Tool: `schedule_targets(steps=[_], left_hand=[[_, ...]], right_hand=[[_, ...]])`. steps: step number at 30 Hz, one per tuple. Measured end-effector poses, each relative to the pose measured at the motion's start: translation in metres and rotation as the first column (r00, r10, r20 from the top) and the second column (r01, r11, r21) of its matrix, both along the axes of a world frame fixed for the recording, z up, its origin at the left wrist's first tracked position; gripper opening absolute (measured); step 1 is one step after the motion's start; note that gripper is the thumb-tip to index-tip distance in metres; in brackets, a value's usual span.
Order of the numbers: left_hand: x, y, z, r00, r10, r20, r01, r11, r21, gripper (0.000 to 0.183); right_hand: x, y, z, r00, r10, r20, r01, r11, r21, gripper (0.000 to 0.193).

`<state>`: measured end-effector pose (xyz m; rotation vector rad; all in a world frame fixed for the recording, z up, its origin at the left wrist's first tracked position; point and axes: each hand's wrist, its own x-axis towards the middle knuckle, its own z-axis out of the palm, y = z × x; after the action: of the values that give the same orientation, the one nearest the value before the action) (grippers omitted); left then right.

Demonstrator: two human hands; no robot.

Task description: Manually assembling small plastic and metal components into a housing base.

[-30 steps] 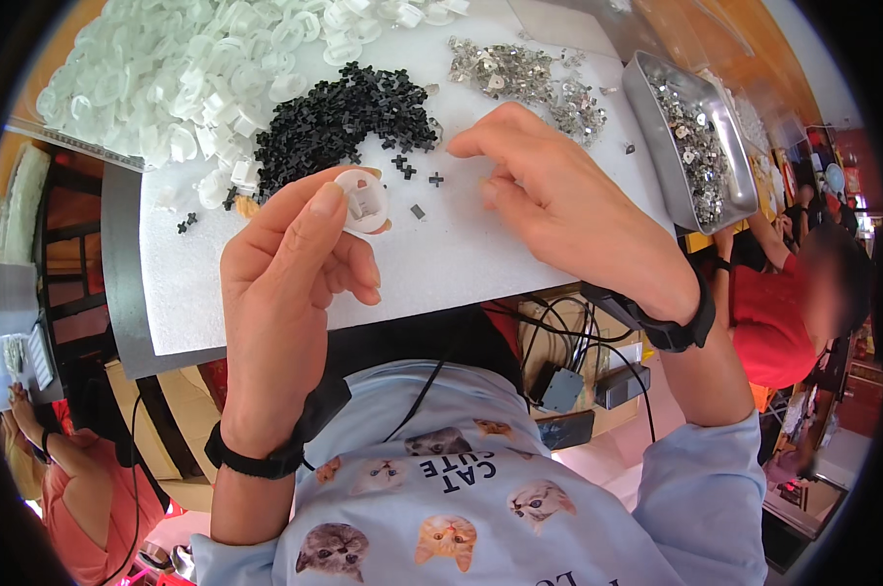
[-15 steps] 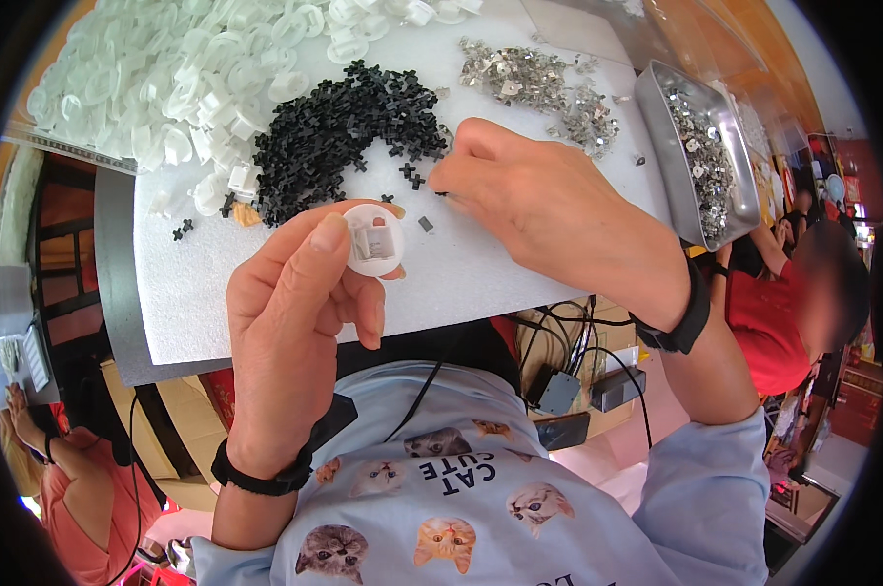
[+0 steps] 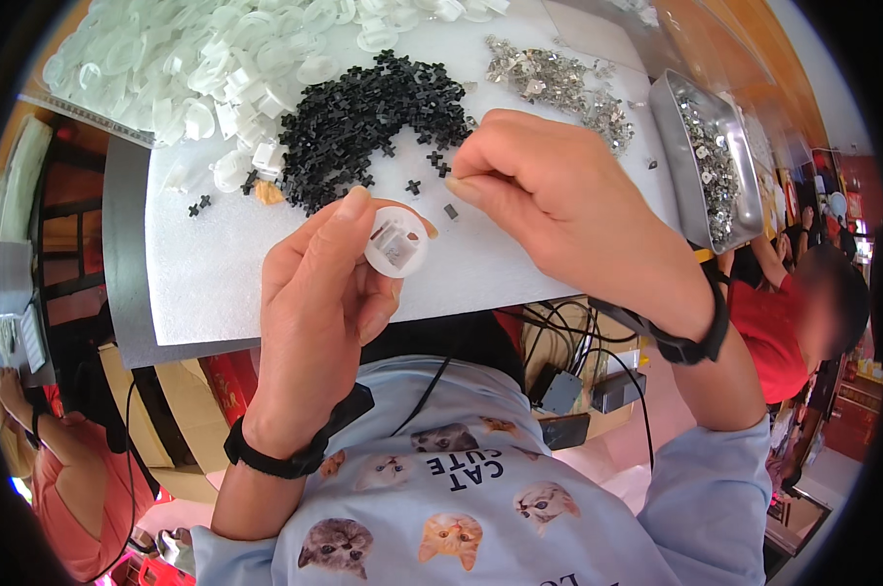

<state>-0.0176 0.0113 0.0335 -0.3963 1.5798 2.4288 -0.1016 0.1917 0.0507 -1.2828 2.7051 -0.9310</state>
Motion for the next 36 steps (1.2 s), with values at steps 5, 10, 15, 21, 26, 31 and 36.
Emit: schedule_targets(steps=[5,10,15,21,26,31,36], left_hand=[[0.003,-0.003,-0.007,1.0,0.025,-0.001,-0.025,0.997,0.076,0.036],[0.006,-0.001,-0.001,0.999,0.015,0.03,-0.018,0.995,0.102,0.032],[0.005,0.004,0.007,0.995,0.075,0.069,-0.085,0.985,0.153,0.038],[0.009,0.003,0.007,0.99,0.099,0.098,-0.113,0.983,0.146,0.041],[0.011,0.0,0.006,0.997,0.062,0.035,-0.065,0.993,0.099,0.043],[0.015,-0.006,0.008,0.999,0.034,0.025,-0.036,0.996,0.083,0.036],[0.017,-0.009,0.003,0.999,0.037,0.03,-0.039,0.996,0.079,0.038]], right_hand=[[0.014,-0.014,0.02,0.98,0.088,0.178,-0.053,0.98,-0.193,0.007],[0.017,-0.023,0.018,0.983,0.122,0.136,-0.086,0.966,-0.244,0.007],[0.019,-0.026,0.013,0.986,0.162,0.035,-0.146,0.948,-0.282,0.008],[0.026,-0.029,0.009,0.989,0.129,-0.078,-0.145,0.959,-0.244,0.01],[0.028,-0.032,0.007,0.988,0.155,-0.004,-0.149,0.943,-0.297,0.01],[0.03,-0.033,0.015,0.852,0.155,0.501,0.034,0.937,-0.348,0.019],[0.025,-0.035,0.011,0.724,0.144,0.675,0.058,0.962,-0.267,0.023]])
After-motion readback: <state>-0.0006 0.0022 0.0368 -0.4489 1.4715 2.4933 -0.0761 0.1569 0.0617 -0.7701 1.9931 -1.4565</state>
